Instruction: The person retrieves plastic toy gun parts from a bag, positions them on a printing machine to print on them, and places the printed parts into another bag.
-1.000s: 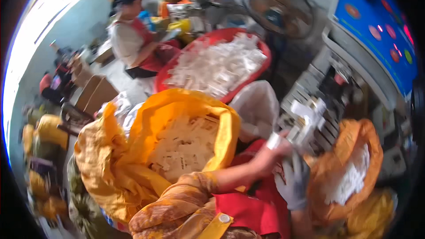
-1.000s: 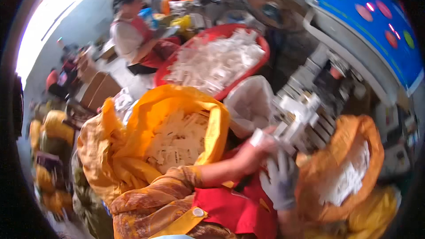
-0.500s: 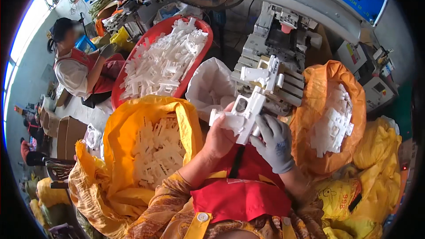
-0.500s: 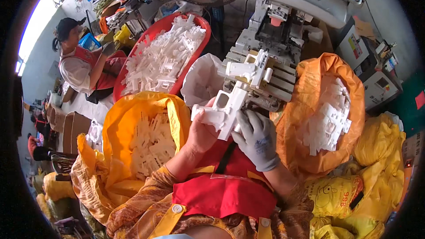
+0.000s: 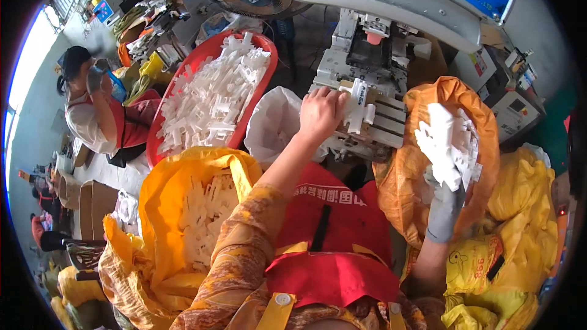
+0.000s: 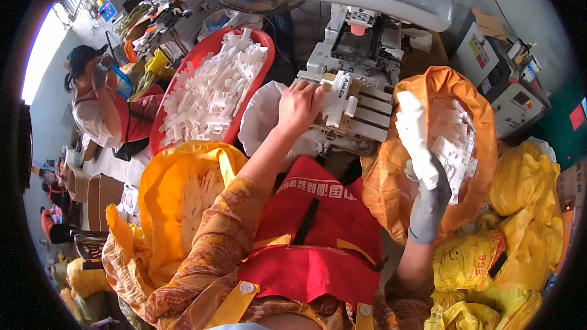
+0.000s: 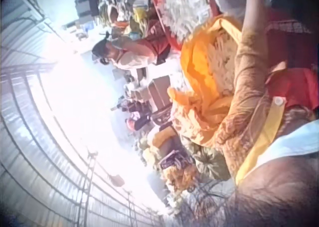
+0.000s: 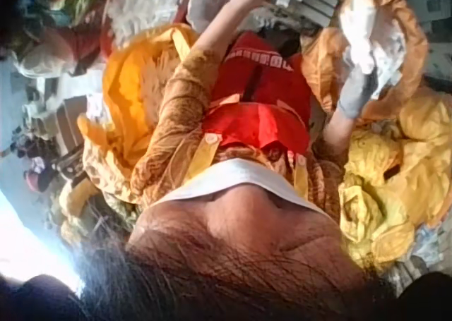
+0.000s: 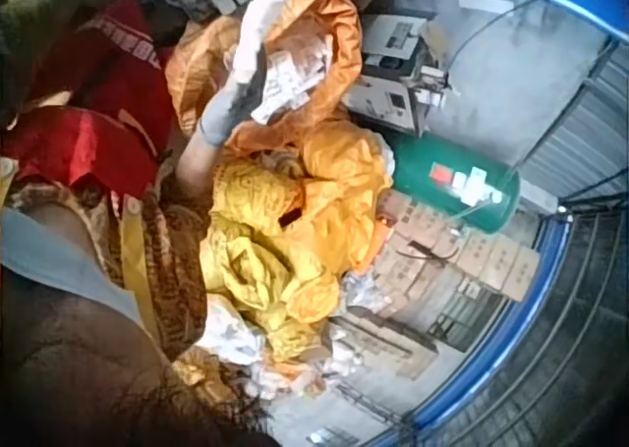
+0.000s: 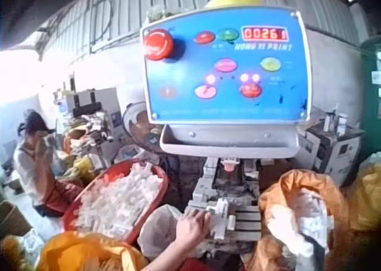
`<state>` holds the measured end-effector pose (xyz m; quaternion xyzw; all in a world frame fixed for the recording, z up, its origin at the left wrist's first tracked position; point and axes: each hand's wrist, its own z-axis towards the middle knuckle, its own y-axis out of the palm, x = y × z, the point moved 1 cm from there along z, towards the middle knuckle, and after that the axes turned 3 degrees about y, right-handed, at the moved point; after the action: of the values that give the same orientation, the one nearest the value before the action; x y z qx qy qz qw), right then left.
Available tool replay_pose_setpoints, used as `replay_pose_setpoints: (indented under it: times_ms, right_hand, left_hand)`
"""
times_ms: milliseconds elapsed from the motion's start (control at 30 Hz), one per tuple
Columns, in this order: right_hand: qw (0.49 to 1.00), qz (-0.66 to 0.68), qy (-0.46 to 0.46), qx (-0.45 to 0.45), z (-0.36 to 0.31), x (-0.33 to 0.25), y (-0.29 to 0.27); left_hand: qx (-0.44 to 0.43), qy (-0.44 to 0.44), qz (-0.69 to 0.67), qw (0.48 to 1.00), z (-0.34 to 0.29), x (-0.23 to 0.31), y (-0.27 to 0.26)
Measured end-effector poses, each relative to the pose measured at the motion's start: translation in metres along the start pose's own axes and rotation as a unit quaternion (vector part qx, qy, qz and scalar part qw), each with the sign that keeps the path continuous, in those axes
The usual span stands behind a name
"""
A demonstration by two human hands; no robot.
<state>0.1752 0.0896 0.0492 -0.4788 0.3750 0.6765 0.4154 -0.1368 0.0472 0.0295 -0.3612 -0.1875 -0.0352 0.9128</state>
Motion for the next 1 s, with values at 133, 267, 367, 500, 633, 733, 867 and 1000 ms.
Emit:
replay_pose_setpoints:
  times_ms: [133,267,367,500,633,733,867,1000]
  right_hand:
    - [0.999,0.044,-0.016,-0.010,0.010,-0.013,-0.003]
    - [0.988,-0.114,-0.068,-0.080,0.040,-0.029,0.019]
    - [0.954,-0.232,-0.107,-0.157,0.068,-0.018,0.058]
    - [0.762,-0.524,-0.272,-0.267,0.102,0.019,0.106]
    - [0.720,-0.585,-0.228,-0.297,0.125,0.044,0.120]
    - [0.721,-0.516,-0.335,-0.319,0.131,0.044,0.128]
    - [0.676,-0.614,-0.254,-0.319,0.111,0.036,0.133]
    - [0.728,-0.557,-0.263,-0.301,0.080,0.011,0.094]
  left_hand:
    - [0.019,-0.002,0.071,0.997,0.024,-0.001,0.001]
    - [0.105,-0.102,0.081,0.986,0.045,-0.012,-0.049]
    - [0.145,-0.165,0.046,0.975,0.012,-0.030,-0.113]
    - [0.143,-0.215,0.075,0.963,-0.085,-0.063,-0.188]
    - [0.184,-0.328,0.061,0.925,-0.206,-0.079,-0.244]
    - [0.193,-0.428,0.101,0.877,-0.282,-0.092,-0.267]
    - [0.199,-0.412,0.102,0.883,-0.322,-0.115,-0.269]
    - [0.148,-0.374,0.176,0.898,-0.306,-0.122,-0.257]
